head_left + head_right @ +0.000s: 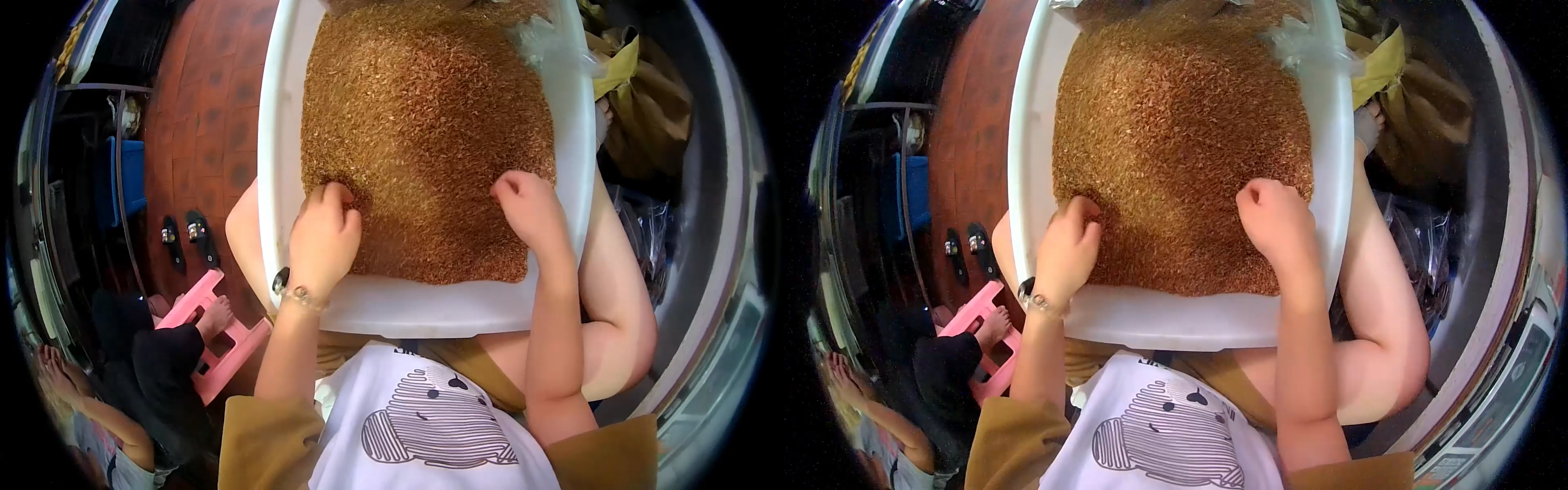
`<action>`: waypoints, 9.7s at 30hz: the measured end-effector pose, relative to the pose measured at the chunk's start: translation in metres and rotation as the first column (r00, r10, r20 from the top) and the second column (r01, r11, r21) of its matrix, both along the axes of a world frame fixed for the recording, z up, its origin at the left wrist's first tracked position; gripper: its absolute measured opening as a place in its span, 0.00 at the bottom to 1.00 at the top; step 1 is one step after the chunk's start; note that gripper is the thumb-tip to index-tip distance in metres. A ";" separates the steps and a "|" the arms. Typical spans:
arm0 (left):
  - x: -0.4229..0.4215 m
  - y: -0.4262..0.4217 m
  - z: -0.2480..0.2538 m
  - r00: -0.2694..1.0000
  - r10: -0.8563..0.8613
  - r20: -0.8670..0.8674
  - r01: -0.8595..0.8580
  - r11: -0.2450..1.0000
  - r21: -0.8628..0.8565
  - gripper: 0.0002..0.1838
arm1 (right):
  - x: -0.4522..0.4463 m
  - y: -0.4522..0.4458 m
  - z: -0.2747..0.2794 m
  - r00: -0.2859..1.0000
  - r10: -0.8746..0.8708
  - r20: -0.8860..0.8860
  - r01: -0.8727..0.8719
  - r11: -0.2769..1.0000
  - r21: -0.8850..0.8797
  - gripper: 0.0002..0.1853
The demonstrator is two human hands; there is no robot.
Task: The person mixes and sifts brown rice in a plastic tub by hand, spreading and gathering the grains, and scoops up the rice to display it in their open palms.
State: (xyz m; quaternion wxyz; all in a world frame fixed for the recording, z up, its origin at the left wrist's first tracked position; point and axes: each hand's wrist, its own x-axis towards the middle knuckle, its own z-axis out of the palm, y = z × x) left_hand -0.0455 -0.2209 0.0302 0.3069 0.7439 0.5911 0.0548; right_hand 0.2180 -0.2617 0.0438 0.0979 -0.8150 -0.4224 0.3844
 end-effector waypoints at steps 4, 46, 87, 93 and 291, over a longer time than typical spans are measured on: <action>0.009 -0.005 -0.009 0.841 -0.323 -0.435 0.254 0.944 -0.210 0.11 | -0.004 0.005 0.000 0.900 0.363 0.241 -0.228 0.864 -0.449 0.17; 0.034 -0.020 -0.067 0.487 0.871 -0.069 0.020 -0.090 -0.996 0.29 | -0.047 -0.055 -0.090 -0.100 -0.685 -0.722 0.310 0.668 -0.677 0.28; 0.017 0.032 0.015 0.785 0.218 0.579 0.058 0.905 -0.420 0.08 | 0.025 0.021 0.015 0.696 -0.090 -0.712 0.055 0.996 -0.072 0.14; 0.000 -0.002 0.002 0.891 -0.363 -0.271 0.396 0.915 0.076 0.08 | 0.008 -0.015 -0.006 0.862 0.500 0.087 -0.417 0.795 -0.441 0.15; 0.034 -0.029 -0.124 0.180 -0.972 -0.149 0.546 0.225 -0.807 0.14 | -0.027 -0.015 -0.074 0.881 0.341 -0.328 -0.471 0.563 -0.679 0.31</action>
